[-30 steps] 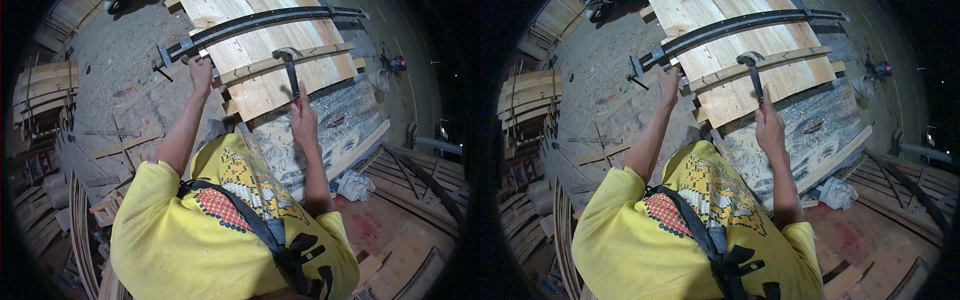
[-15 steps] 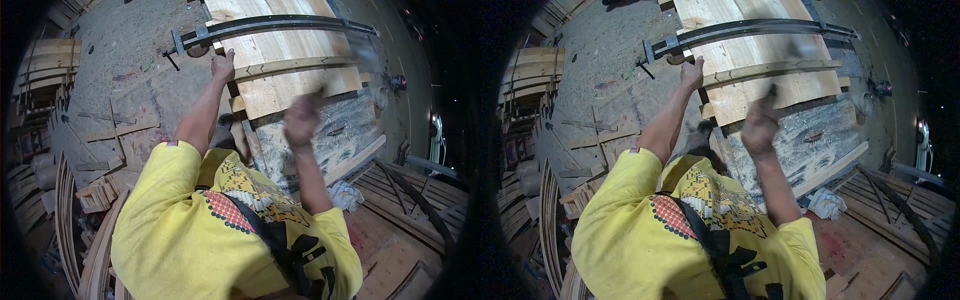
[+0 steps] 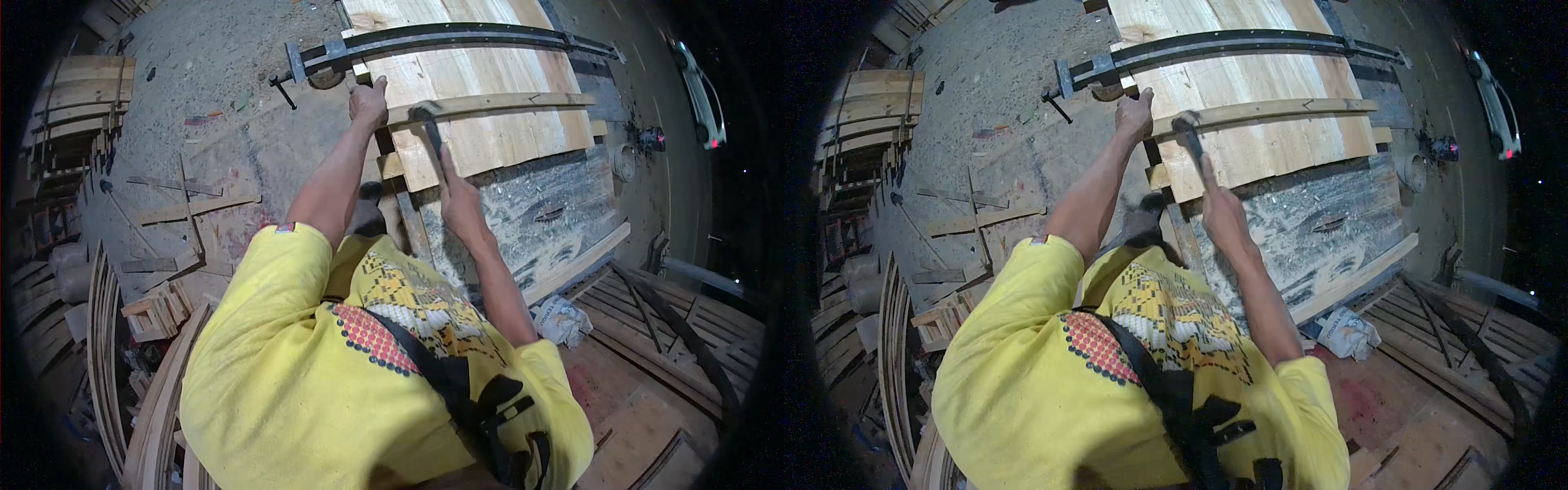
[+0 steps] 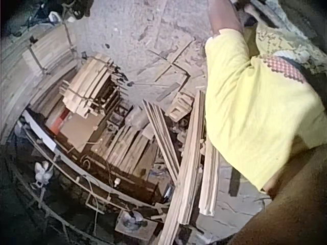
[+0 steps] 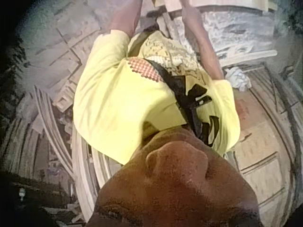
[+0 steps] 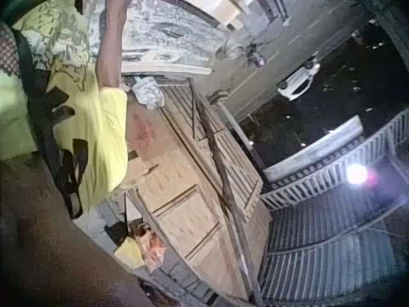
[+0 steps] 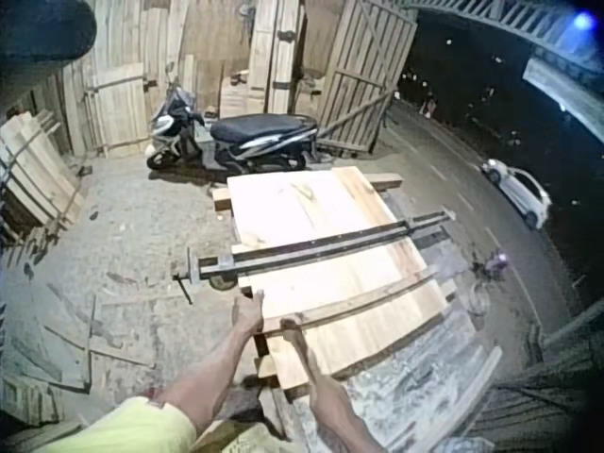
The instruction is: The person is using a hammer and glue to assemble wooden panels and strips in a workshop environment.
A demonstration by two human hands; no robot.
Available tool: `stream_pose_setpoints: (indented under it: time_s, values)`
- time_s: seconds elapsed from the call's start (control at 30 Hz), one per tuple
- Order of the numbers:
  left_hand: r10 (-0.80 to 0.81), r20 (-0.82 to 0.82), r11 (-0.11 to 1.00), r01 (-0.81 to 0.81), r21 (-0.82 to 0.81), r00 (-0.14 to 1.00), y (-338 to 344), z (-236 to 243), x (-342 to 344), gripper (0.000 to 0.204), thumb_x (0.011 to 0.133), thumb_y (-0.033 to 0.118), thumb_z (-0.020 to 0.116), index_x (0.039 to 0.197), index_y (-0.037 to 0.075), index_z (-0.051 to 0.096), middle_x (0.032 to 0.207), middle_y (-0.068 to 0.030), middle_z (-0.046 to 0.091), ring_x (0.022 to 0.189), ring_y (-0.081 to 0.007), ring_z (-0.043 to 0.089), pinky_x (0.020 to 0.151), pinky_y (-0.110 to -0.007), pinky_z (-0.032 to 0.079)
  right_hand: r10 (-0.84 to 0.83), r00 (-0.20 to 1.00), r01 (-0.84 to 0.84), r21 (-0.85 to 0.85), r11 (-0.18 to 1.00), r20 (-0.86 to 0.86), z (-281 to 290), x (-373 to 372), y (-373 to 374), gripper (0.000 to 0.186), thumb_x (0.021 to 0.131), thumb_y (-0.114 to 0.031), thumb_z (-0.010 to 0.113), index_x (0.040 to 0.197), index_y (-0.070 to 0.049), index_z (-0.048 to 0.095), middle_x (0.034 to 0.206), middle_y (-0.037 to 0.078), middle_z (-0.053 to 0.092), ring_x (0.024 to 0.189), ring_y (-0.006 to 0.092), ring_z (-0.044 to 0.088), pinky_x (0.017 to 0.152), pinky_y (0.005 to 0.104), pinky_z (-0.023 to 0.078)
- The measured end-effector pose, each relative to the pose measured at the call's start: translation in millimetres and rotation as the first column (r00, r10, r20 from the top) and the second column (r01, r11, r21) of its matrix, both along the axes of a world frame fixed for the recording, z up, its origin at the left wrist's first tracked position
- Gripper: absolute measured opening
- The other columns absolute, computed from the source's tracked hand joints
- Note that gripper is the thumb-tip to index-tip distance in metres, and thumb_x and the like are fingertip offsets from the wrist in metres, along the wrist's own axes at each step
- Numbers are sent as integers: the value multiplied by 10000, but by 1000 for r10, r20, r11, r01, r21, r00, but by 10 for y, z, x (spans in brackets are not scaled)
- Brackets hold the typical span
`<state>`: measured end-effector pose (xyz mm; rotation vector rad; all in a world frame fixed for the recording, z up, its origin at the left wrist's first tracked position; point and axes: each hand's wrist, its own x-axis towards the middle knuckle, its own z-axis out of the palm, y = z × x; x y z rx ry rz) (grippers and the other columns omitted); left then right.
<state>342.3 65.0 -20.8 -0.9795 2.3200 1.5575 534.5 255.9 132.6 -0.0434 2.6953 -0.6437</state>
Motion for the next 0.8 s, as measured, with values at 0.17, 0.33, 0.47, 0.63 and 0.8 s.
stream_pose_setpoints:
  time_s: [0.17,0.33,0.47,0.63,0.8]
  values:
    - [-59,-88,997,55,-46,994,-92,28,47,686,907,537,654,1154,-103,645,1215,-320,641,1174,-438,614,990,-485,481,-359,817,83,-525,847,-451,655,-185,-93,541,1013,-108,462,1536,-47,339,764,154,614,614,273,576,602,338,481]
    - [-58,-41,998,57,-42,997,79,131,-62,799,903,547,657,1298,-132,505,1290,-309,608,1231,-426,581,1035,-462,460,-32,579,-84,-98,992,-815,-637,17,524,236,976,-145,502,1190,-80,576,842,116,596,649,202,545,642,319,500]
    - [-72,-141,995,61,-82,987,1,-120,79,809,886,553,673,1289,-129,513,1294,-309,606,1223,-440,579,1032,-463,460,-77,987,46,-207,977,-142,-72,59,-16,555,957,-25,447,1504,-113,451,1194,311,633,994,501,617,894,450,505]
    - [-40,-35,999,39,-25,999,-46,-74,9,886,889,542,675,1359,-159,405,1311,-328,586,1240,-430,576,1055,-453,447,-271,581,-121,-411,904,-767,922,-281,-46,478,1014,-91,508,1488,-60,456,770,63,602,664,129,580,599,279,497]
    - [-34,-38,998,33,-48,999,-21,53,27,897,890,546,672,1364,-164,397,1312,-329,584,1245,-424,575,1056,-456,447,-113,552,-680,-524,512,-826,672,-247,357,123,966,-111,601,955,-39,503,657,68,484,544,192,531,496,325,432]
